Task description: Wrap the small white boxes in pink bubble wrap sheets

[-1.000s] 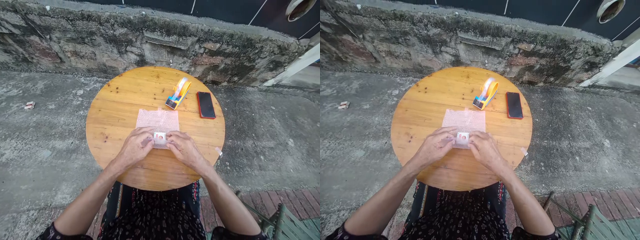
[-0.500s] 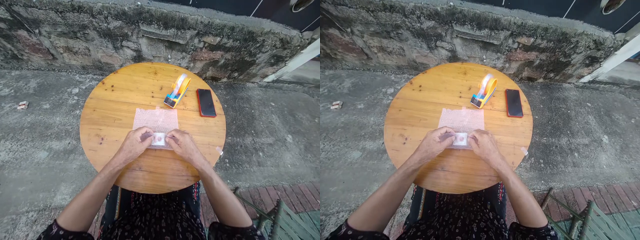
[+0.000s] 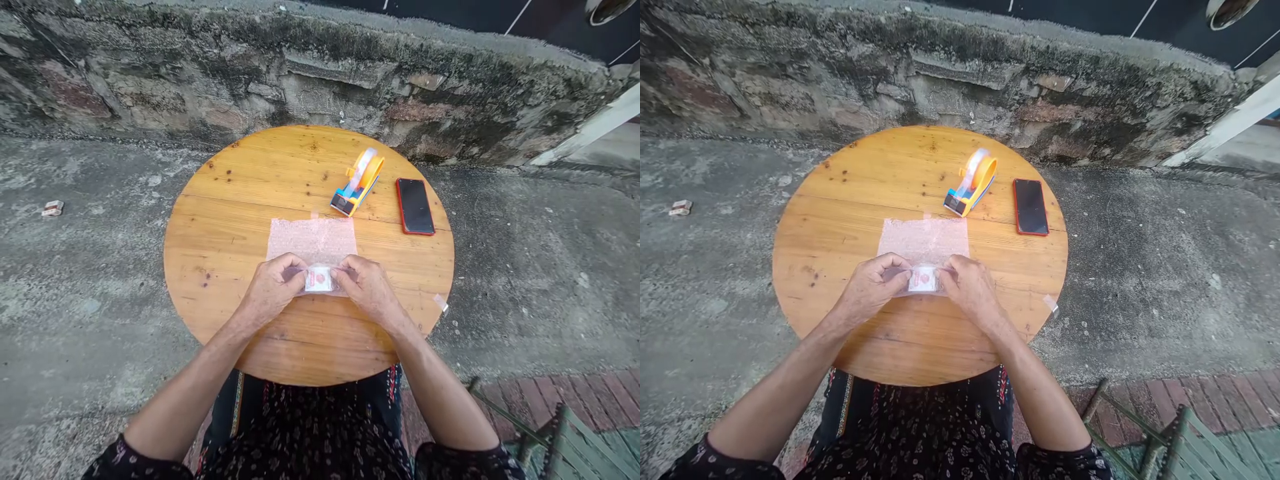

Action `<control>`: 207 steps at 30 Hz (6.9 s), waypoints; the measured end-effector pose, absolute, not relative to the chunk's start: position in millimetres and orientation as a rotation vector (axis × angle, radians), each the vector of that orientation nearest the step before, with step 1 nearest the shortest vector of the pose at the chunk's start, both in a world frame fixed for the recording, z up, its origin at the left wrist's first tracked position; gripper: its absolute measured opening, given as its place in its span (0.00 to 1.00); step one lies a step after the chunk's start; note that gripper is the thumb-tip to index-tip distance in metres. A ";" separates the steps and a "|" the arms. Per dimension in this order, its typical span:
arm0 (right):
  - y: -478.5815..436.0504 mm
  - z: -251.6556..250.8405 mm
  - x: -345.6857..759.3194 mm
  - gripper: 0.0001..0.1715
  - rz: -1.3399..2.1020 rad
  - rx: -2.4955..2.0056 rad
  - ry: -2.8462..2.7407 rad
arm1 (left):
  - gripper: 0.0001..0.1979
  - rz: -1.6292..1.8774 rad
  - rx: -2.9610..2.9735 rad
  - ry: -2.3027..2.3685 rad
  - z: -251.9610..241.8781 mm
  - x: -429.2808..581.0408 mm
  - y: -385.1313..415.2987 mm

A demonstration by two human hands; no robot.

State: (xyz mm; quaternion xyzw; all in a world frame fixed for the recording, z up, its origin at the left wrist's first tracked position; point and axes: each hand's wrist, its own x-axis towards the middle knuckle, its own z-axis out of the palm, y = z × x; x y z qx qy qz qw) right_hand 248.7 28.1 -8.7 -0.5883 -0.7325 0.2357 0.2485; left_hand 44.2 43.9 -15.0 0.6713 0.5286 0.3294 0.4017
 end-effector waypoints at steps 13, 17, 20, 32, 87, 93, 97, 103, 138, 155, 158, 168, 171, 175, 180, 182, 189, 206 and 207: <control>35.6 -13.4 244.3 0.10 0.631 -1.549 -1.905 | 0.04 0.819 1.630 1.395 -21.7 43.3 45.3; 35.5 -15.7 245.1 0.10 0.637 -1.565 -1.898 | 0.04 0.819 1.599 1.388 -19.4 44.3 45.4; 32.0 -16.6 247.3 0.07 0.594 -1.561 -1.893 | 0.04 0.819 1.601 1.392 -19.4 44.9 44.7; 27.2 -19.9 247.4 0.06 0.613 -1.517 -1.868 | 0.03 0.834 1.537 1.358 -14.1 47.8 35.2; -6.1 -19.8 226.5 0.15 -0.131 -1.290 -2.492 | 0.21 0.960 0.392 1.318 -18.0 10.0 -69.9; -3.0 -10.7 226.3 0.15 -0.103 -1.291 -2.571 | 0.11 0.974 0.012 1.187 -6.3 39.9 -43.7; 0.1 -7.4 227.7 0.14 -0.102 -1.270 -2.607 | 0.10 0.910 0.049 1.316 -11.3 45.0 -24.4; 3.8 -8.9 230.5 0.13 -0.107 -1.235 -2.613 | 0.12 0.838 0.176 1.439 -21.3 43.9 -7.4; 4.6 -15.2 232.8 0.16 -0.112 -1.194 -2.603 | 0.10 0.720 0.747 1.514 -8.2 33.4 27.6; 5.7 -0.5 225.6 0.20 -0.172 -1.241 -2.726 | 0.15 0.765 0.806 1.494 -13.2 35.9 27.7; 5.6 1.2 222.6 0.17 -0.178 -1.258 -2.749 | 0.16 0.765 0.806 1.490 -9.5 38.5 30.2; 2.1 6.7 222.2 0.20 -0.095 -1.297 -2.774 | 0.10 0.715 0.899 1.260 -0.9 48.6 41.4; 1.4 7.7 225.5 0.21 -0.007 -1.266 -2.758 | 0.11 0.691 0.914 1.218 -0.6 48.3 42.9; 2.8 8.4 229.2 0.19 0.091 -1.249 -2.705 | 0.12 0.670 0.952 1.227 3.0 49.3 44.4; 7.1 8.8 231.8 0.22 0.127 -1.235 -2.657 | 0.11 0.615 1.066 1.256 8.1 49.4 47.4; 8.5 8.0 233.2 0.26 0.133 -1.235 -2.637 | 0.10 0.579 1.109 1.291 9.9 50.0 48.8; 9.7 4.0 237.2 0.33 0.165 -1.223 -2.592 | 0.10 0.505 1.179 1.306 20.7 56.2 48.5; 7.6 3.9 243.7 0.27 0.550 -1.247 -2.372 | 0.08 0.454 2.018 1.358 15.5 61.0 27.2; 7.5 3.8 244.0 0.25 0.562 -1.246 -2.376 | 0.08 0.447 2.056 1.382 15.2 62.0 25.8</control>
